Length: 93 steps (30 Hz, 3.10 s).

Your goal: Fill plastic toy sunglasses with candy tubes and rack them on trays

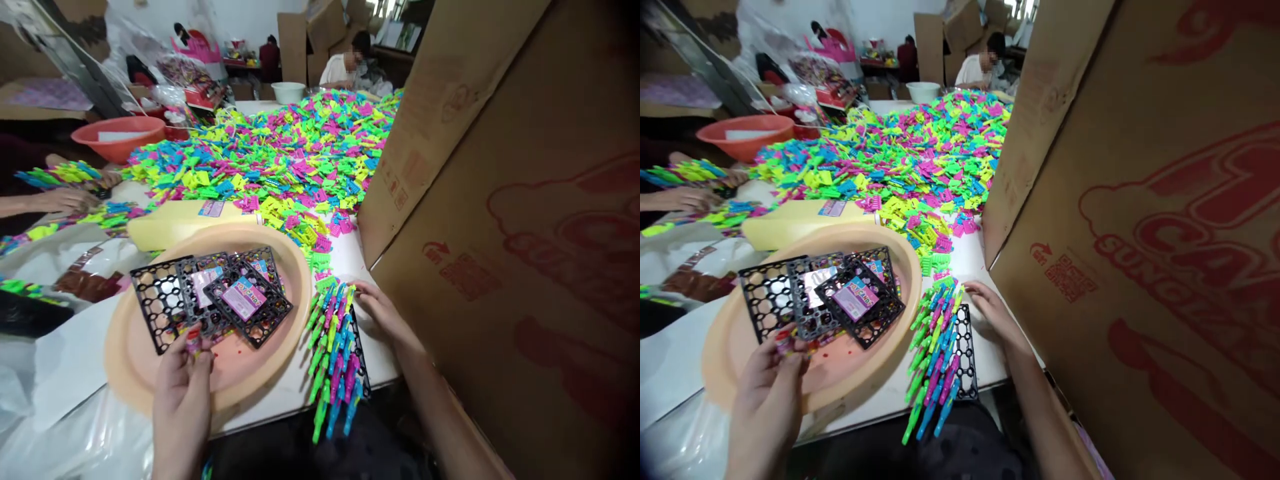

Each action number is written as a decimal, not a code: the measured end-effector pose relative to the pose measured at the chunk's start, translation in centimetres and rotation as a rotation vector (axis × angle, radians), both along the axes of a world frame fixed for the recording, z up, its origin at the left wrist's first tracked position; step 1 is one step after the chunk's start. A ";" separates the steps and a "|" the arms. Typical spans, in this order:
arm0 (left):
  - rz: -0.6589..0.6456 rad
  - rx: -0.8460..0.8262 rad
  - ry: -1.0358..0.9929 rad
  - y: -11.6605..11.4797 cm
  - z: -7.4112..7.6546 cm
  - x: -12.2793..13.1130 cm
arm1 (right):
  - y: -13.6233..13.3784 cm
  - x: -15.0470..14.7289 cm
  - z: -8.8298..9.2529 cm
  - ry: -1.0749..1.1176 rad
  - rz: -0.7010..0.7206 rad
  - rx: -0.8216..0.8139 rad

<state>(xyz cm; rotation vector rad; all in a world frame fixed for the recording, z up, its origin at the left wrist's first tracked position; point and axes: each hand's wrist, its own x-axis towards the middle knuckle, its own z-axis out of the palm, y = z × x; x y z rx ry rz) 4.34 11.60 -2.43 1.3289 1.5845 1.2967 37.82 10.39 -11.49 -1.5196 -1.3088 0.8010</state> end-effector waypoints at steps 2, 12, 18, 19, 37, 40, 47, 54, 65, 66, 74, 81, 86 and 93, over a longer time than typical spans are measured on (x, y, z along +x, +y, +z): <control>-0.037 -0.033 -0.090 0.0 0.6 0.4 | 1.9 0.7 -0.1 -0.031 -0.082 -0.006; -0.247 -0.047 -0.400 -0.3 0.9 0.2 | 7.7 0.0 -0.1 -0.123 -0.065 0.037; -0.213 -0.080 -0.570 -3.2 2.0 1.0 | 3.6 -0.6 3.2 -0.046 -0.328 0.108; -0.228 -0.109 -0.582 -4.0 2.3 1.4 | 2.6 -0.8 4.4 -0.035 -0.373 0.133; -0.518 -0.154 -0.398 -9.5 4.6 3.2 | -10.3 -16.4 13.0 0.051 0.193 0.255; -0.543 -0.170 -0.523 -9.7 4.2 3.1 | -10.0 -16.8 13.0 0.259 0.043 0.282; -0.439 -0.231 -0.494 -9.1 2.8 1.4 | -10.4 -15.7 14.2 0.593 0.108 0.130; -0.423 -0.261 -0.554 -9.0 3.3 0.2 | -10.8 -15.7 14.9 0.320 0.193 -0.105; -0.499 -0.362 -0.770 -9.3 3.6 0.3 | -10.2 -16.6 13.5 0.334 0.235 -0.076; -0.494 -0.386 -0.781 -9.4 3.7 0.4 | -10.2 -16.7 13.3 0.332 0.229 -0.039; -0.499 -0.470 -0.857 -9.6 4.4 1.2 | -10.4 -17.1 12.2 0.332 0.207 0.196; -0.543 -0.567 -0.799 -9.8 5.2 1.1 | -10.6 -16.0 12.1 0.036 0.307 0.513; -0.517 -0.576 -0.724 -9.8 4.7 0.9 | -10.0 -14.9 12.1 -0.170 0.462 0.544; -0.514 -0.538 -0.636 -10.0 3.8 0.7 | -10.2 -14.3 11.8 -0.252 0.547 0.580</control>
